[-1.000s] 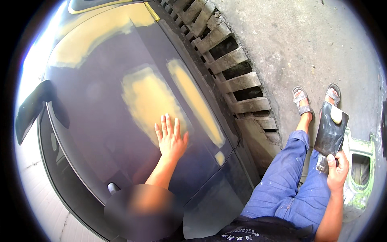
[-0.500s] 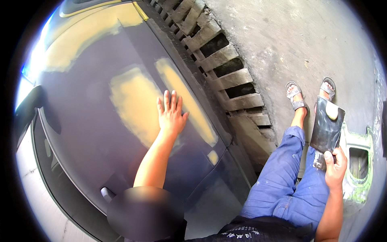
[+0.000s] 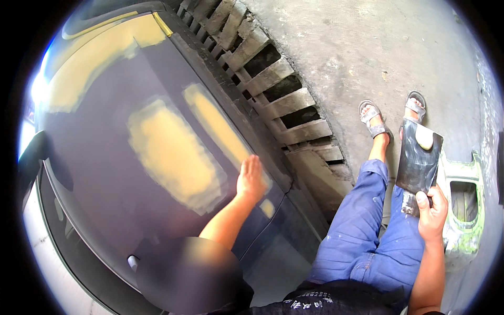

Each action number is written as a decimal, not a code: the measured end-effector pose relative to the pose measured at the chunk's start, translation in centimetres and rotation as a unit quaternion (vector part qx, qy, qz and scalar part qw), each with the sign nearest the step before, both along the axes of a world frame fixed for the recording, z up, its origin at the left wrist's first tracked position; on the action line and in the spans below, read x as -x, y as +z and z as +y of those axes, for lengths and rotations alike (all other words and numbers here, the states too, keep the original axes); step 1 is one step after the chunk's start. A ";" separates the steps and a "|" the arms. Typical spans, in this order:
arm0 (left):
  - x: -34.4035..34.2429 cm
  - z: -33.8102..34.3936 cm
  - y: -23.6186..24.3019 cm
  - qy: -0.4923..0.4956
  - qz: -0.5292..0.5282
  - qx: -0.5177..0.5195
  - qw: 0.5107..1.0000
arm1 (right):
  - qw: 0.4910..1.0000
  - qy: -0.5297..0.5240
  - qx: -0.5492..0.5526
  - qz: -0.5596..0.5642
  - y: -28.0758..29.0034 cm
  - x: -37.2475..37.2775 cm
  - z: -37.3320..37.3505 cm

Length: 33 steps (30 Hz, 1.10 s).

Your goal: The person applies a beige filler paste to the front fender and door of a dark gray car using a metal spreader. They repeatedly smooth the filler over the surface and periodically touch the area with their hand to check the texture.

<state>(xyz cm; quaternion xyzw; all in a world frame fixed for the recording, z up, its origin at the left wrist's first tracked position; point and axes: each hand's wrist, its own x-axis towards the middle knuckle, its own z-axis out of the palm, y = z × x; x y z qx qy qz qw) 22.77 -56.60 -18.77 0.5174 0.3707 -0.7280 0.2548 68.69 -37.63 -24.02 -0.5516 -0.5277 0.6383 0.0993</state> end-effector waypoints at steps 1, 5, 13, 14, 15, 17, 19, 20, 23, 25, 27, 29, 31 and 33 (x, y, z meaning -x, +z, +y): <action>-0.6 -1.3 -0.2 0.018 -0.009 0.003 1.000 | 1.000 0.003 0.002 -0.004 0.0 -0.1 -0.1; -1.8 -1.8 -0.2 0.035 -0.039 0.053 0.997 | 1.000 0.007 0.006 -0.018 -0.2 -0.2 0.0; 8.9 14.1 -2.3 -0.060 0.136 -0.101 0.984 | 0.999 0.031 0.008 -0.033 -0.5 -0.1 -0.4; 10.2 16.6 -2.3 -0.055 0.155 -0.138 0.977 | 0.999 0.035 0.008 -0.031 -0.6 -0.2 -0.4; 11.3 18.8 -2.1 -0.056 0.173 -0.167 0.969 | 0.999 0.039 0.008 -0.027 -0.9 -0.2 -0.4; 13.8 21.6 -1.9 -0.066 0.193 -0.200 0.958 | 0.999 0.028 0.008 -0.017 -1.3 -0.2 -0.9; 15.0 22.9 -2.2 -0.055 0.208 -0.201 0.956 | 0.999 0.032 0.008 -0.021 -1.4 -0.3 -1.2; 15.1 23.1 -2.5 -0.058 0.215 -0.196 0.955 | 0.999 0.040 0.007 -0.026 -1.5 -0.3 -1.1; 14.5 22.0 -3.3 -0.065 0.202 -0.164 0.963 | 0.999 0.042 0.004 -0.026 -1.6 -0.3 -1.0; 13.7 20.2 -3.6 -0.073 0.189 -0.138 0.969 | 0.999 0.035 0.018 -0.021 -1.5 -0.3 -1.1; 10.7 18.3 -4.0 -0.069 0.173 -0.103 0.977 | 0.999 0.029 0.012 -0.030 -1.3 -0.2 -1.3; 8.0 15.3 -3.5 -0.066 0.156 -0.071 0.983 | 0.999 0.023 0.011 -0.023 -1.4 -0.1 -1.2; 6.1 11.0 -3.0 -0.058 0.121 -0.051 0.990 | 1.000 0.010 0.010 -0.016 -1.0 -0.2 -1.2; 3.4 6.6 -2.6 -0.044 0.086 -0.024 0.995 | 1.000 -0.012 0.016 -0.010 -0.8 0.4 -1.1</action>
